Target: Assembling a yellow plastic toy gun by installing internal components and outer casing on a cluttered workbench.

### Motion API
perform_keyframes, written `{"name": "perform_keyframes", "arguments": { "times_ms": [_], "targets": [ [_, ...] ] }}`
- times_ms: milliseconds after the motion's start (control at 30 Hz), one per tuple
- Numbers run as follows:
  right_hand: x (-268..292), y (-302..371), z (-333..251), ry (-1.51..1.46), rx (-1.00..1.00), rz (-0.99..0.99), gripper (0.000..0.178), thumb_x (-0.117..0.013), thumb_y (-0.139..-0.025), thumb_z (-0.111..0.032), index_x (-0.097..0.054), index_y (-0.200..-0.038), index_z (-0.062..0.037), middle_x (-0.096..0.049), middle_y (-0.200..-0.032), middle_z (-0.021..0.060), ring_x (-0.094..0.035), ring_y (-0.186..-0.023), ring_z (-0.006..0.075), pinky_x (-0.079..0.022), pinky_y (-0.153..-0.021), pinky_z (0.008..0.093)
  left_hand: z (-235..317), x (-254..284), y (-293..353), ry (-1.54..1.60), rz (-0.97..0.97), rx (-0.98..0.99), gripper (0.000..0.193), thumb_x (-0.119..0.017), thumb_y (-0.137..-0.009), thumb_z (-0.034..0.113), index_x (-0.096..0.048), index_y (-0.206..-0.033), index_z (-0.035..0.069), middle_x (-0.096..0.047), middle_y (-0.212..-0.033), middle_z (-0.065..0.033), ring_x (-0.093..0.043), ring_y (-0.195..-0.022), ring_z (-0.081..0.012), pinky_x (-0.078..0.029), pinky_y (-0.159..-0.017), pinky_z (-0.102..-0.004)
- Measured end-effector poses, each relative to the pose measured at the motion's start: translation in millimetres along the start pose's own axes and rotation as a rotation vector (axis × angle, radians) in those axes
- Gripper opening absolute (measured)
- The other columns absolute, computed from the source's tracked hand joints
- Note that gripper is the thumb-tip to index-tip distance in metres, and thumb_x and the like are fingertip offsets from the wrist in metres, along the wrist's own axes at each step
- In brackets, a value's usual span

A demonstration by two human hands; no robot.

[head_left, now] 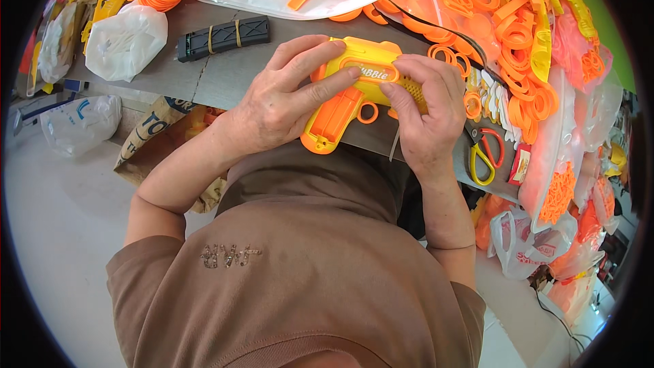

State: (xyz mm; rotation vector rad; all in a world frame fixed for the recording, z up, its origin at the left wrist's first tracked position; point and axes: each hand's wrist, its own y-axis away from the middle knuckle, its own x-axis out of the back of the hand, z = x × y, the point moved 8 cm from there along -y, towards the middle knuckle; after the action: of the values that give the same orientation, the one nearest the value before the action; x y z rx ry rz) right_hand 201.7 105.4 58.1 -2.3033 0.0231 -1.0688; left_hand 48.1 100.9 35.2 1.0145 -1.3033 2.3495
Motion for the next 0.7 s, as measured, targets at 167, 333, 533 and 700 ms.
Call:
{"name": "perform_keyframes", "arguments": {
  "times_ms": [167, 333, 533, 700],
  "targets": [
    [-1, 0, 1, -0.013, 0.001, 0.006, 0.025, -0.073, -0.072, -0.005, -0.063, -0.095, -0.0033, -0.064, -0.095, 0.0090, -0.057, -0.085, 0.0236, -0.042, -0.078, 0.0325, 1, -1, 0, -0.016, -0.018, 0.020, 0.049, -0.064, -0.069, 0.000, -0.062, -0.116, 0.010, -0.050, -0.120, -0.0145, -0.052, -0.106, -0.0353, -0.052, -0.083, -0.0384],
    [-1, 5, 2, -0.025, 0.096, 0.044, 0.029, -0.073, -0.070, -0.007, -0.063, -0.096, -0.0042, -0.063, -0.097, 0.0078, -0.057, -0.087, 0.0233, -0.040, -0.079, 0.0344, 2, -2, 0, -0.026, -0.011, 0.020, 0.049, -0.062, -0.069, -0.001, -0.061, -0.116, 0.009, -0.049, -0.120, -0.0150, -0.051, -0.106, -0.0357, -0.052, -0.083, -0.0387],
    [-3, 16, -13, 0.228, 0.281, -0.052, 0.034, -0.068, -0.077, -0.009, -0.061, -0.109, 0.0003, -0.061, -0.110, 0.0121, -0.057, -0.099, 0.0276, -0.041, -0.089, 0.0409, 2, -2, 0, -0.016, -0.007, 0.006, 0.048, -0.062, -0.068, -0.001, -0.061, -0.116, 0.007, -0.049, -0.120, -0.0156, -0.051, -0.106, -0.0364, -0.051, -0.083, -0.0394],
    [-9, 18, -18, 0.366, 0.324, -0.177, 0.040, -0.066, -0.080, -0.016, -0.058, -0.116, 0.0011, -0.057, -0.119, 0.0127, -0.054, -0.105, 0.0276, -0.039, -0.093, 0.0432, 2, -1, 0, -0.014, -0.016, 0.001, 0.047, -0.064, -0.070, 0.000, -0.061, -0.116, 0.007, -0.049, -0.120, -0.0161, -0.051, -0.107, -0.0381, -0.051, -0.084, -0.0406]
  ]
}}
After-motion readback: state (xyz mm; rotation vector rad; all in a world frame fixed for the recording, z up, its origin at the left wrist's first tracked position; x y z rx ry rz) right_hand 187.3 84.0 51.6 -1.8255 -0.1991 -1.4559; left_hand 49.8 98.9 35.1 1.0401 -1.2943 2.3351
